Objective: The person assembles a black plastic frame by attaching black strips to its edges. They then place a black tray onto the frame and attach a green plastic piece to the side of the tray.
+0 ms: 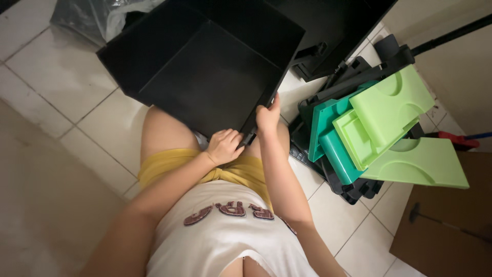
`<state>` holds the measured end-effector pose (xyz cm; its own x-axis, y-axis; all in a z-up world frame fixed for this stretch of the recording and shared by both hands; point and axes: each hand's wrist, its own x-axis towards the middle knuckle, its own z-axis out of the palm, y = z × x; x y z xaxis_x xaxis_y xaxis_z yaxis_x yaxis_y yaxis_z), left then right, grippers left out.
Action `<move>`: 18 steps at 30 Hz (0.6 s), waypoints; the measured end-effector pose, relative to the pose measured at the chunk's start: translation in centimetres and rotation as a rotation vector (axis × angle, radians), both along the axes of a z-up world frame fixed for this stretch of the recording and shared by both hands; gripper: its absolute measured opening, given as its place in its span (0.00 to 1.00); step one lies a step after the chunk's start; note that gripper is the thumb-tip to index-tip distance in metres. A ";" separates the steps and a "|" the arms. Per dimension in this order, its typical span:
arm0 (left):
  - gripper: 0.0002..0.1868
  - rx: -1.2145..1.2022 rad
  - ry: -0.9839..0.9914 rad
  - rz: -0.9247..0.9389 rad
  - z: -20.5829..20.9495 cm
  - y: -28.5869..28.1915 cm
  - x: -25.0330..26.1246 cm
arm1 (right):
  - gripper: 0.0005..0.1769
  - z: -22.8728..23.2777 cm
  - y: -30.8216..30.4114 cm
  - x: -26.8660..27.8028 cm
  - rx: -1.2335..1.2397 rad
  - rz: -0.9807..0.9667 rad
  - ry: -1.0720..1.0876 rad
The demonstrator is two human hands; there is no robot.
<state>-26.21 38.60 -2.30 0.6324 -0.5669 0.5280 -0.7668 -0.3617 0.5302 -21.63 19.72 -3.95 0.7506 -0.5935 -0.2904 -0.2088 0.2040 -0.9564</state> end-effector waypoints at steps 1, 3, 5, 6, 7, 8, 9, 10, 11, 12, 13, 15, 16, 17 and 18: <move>0.18 0.036 0.030 0.001 -0.5 0.3 -0.2 | 0.46 -1.1 0.3 0.0 0.035 -0.016 -0.037; 0.18 0.129 0.102 -0.001 -1.5 0.7 -1.4 | 0.44 -2.9 0.6 -1.2 0.030 -0.018 -0.071; 0.18 0.248 0.157 -0.011 -2.2 1.0 -1.9 | 0.43 -3.8 1.0 -1.9 -0.044 0.004 -0.095; 0.20 0.303 0.206 -0.016 -2.6 1.0 -1.9 | 0.43 -3.9 1.4 -2.2 -0.138 0.010 -0.045; 0.22 0.358 0.254 -0.022 -2.9 1.1 -2.0 | 0.43 -4.0 1.9 -2.9 -0.231 0.014 0.004; 0.24 0.410 0.306 -0.027 -3.3 0.9 -2.3 | 0.43 -4.0 2.4 -3.6 -0.328 0.021 0.058; 0.26 0.476 0.331 -0.016 -3.8 0.9 -2.5 | 0.44 -4.0 3.0 -4.2 -0.326 0.021 0.113; 0.28 0.546 0.359 -0.002 -4.4 1.3 -2.6 | 0.44 -4.1 4.0 -4.8 -0.319 0.025 0.170; 0.30 0.616 0.387 0.012 -5.1 1.6 -2.6 | 0.45 -4.3 4.8 -4.8 -0.312 0.030 0.228; 0.26 0.672 0.442 0.022 -5.9 1.9 -2.8 | 0.44 -4.4 5.5 -5.1 -0.284 0.012 0.260; 0.23 0.728 0.496 0.032 -6.7 2.1 -2.9 | 0.44 -4.5 6.1 -5.2 -0.255 -0.005 0.293; 0.19 0.761 0.535 0.049 -8.2 2.8 -3.0 | 0.43 -4.8 7.2 -5.4 -0.223 -0.036 0.208; 0.19 0.731 0.518 0.055 -9.0 2.9 -3.1 | 0.43 -4.9 7.5 -5.5 -0.225 -0.049 0.089; 0.19 0.701 0.501 0.062 -9.6 3.1 -3.4 | 0.43 -5.0 7.9 -5.8 -0.227 -0.062 -0.030; 0.17 0.720 0.505 0.065 -10.1 3.2 -3.0 | 0.43 -5.0 8.1 -5.4 -0.284 -0.059 -0.015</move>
<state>-29.23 41.81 -12.39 0.7362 -0.6091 -0.2950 -0.4691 -0.7734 0.4263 -27.02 27.82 -8.94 0.7156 -0.6920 -0.0953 -0.1897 -0.0612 -0.9799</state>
